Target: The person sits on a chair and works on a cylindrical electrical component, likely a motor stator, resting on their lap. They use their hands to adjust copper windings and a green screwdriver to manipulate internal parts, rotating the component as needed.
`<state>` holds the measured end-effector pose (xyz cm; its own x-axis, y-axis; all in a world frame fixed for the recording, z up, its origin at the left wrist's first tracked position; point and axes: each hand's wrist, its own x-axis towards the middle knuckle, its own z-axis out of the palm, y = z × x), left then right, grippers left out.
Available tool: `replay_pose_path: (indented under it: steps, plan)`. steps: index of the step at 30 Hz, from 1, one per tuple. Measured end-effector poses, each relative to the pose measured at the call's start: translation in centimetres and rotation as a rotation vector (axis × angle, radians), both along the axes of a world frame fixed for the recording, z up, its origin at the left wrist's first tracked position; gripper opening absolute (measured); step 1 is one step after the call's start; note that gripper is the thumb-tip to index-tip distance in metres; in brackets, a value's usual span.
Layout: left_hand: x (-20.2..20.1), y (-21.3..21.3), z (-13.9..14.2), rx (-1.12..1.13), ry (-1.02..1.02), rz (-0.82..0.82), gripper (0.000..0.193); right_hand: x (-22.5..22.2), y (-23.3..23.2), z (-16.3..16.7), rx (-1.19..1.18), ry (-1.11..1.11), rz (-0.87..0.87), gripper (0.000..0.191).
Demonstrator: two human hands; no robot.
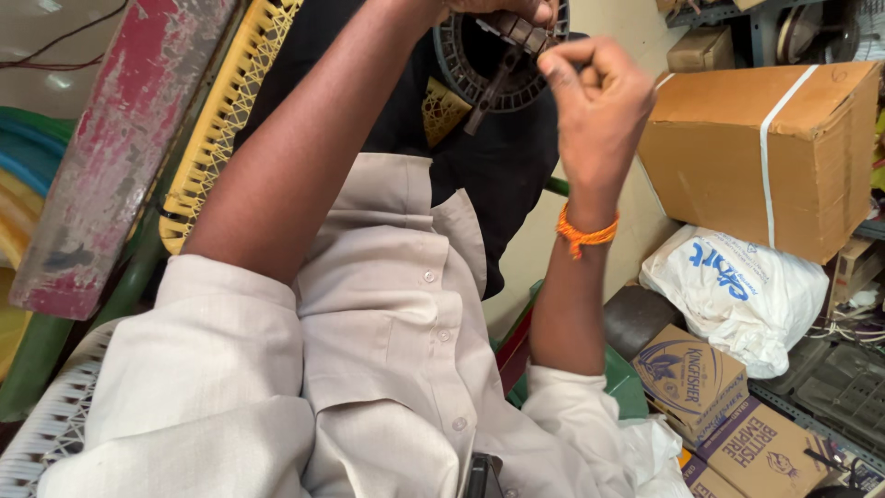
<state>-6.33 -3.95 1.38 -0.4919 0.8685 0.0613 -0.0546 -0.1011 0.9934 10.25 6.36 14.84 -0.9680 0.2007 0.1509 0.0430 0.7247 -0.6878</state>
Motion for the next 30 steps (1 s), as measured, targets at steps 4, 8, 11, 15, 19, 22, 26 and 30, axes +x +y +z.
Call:
replay_pose_path:
  steps: [4,8,11,15,19,22,26,30]
  plan:
    - [-0.5,-0.3,0.9,0.034,0.036,-0.117,0.025,1.1,-1.6,-0.4,0.037,0.016,-0.03,0.01]
    - [-1.2,-0.2,0.5,-0.177,0.047,-0.18,0.027,1.7,-2.3,-1.9,0.119,-0.035,-0.047,0.007]
    - [-1.3,-0.3,0.3,-0.009,0.094,-0.172,0.028,2.2,-2.7,-3.6,0.198,0.081,0.147,0.008]
    - [0.5,-1.6,1.1,-0.031,0.279,0.04,0.025,2.9,-2.6,-5.1,0.285,0.075,0.134,0.008]
    - [4.6,-4.0,2.7,0.043,0.546,0.31,0.036,3.9,-1.3,-4.2,0.214,0.043,0.141,0.007]
    - [5.9,-4.8,3.3,0.083,0.724,0.51,0.037,4.6,0.0,-2.5,0.192,-0.018,0.115,0.007]
    - [6.5,-4.6,2.7,0.146,0.745,0.579,0.034,4.8,1.9,-0.2,0.066,-0.083,-0.064,0.004]
    - [6.8,-4.4,1.6,0.145,0.78,0.598,0.035,2.9,3.4,1.0,-0.032,-0.054,-0.071,0.004]
